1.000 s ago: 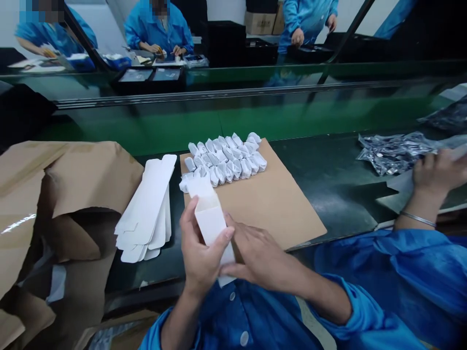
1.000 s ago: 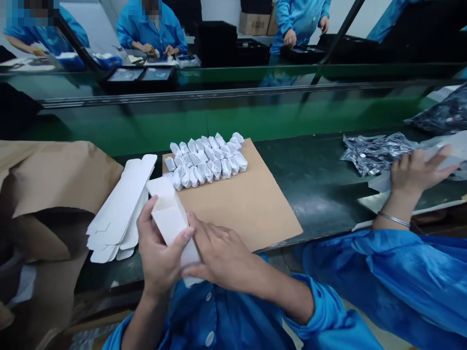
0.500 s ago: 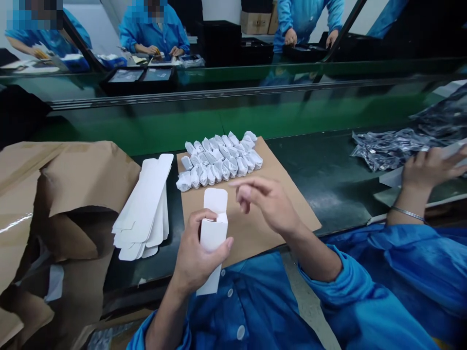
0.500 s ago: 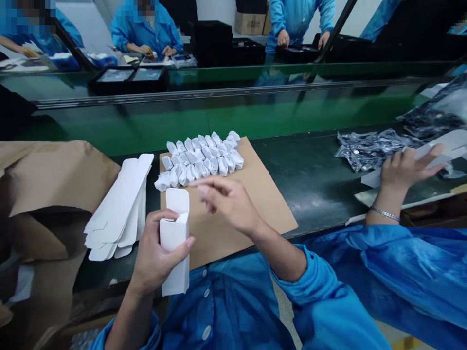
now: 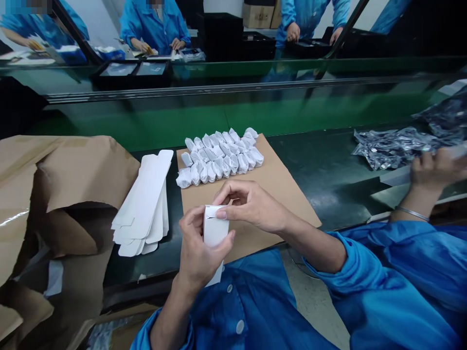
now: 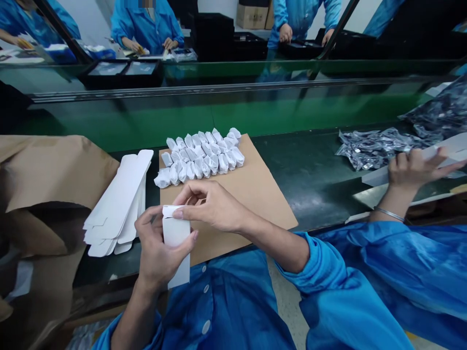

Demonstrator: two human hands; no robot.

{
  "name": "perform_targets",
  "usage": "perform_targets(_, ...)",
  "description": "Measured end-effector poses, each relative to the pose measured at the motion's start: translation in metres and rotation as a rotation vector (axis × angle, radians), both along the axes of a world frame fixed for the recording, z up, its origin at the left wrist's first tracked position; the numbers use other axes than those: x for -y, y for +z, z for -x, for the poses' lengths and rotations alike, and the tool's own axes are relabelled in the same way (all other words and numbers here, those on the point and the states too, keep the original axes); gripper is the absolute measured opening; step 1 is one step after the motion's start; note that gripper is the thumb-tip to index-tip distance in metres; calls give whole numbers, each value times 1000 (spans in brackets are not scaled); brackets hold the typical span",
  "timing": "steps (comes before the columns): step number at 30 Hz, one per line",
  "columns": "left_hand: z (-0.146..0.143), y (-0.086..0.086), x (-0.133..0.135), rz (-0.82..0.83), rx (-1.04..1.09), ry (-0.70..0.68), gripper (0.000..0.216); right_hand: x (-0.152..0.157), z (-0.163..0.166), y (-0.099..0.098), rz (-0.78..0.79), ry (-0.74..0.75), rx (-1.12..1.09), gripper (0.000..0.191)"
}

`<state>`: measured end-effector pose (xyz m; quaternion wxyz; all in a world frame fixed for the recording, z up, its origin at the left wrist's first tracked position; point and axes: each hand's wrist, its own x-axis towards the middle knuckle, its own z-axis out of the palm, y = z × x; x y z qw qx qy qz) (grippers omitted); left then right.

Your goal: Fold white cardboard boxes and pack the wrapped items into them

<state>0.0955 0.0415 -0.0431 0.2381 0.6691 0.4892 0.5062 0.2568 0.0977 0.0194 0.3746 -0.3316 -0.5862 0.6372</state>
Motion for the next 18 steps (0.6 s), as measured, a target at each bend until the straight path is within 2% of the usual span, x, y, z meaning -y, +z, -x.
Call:
perform_targets(3, 3, 3, 1, 67, -42, -46, 101, 2, 0, 0, -20, -22, -3, 24)
perform_targets(7, 9, 5, 1, 72, -190, -20, 96, 8, 0, 1, -54, -48, 30, 20)
perform_targets(11, 10, 7, 0, -4, -322, -30, 86, 16, 0, 3, -245, -98, 168, 6)
perform_targets(15, 9, 11, 0, -20, -344, -18, 79, 23, -1, -2, -395, -125, 205, 11)
perform_targets(18, 9, 12, 2, 11, -332, 2, 70, 27, -1, -10, -616, -159, 212, 17)
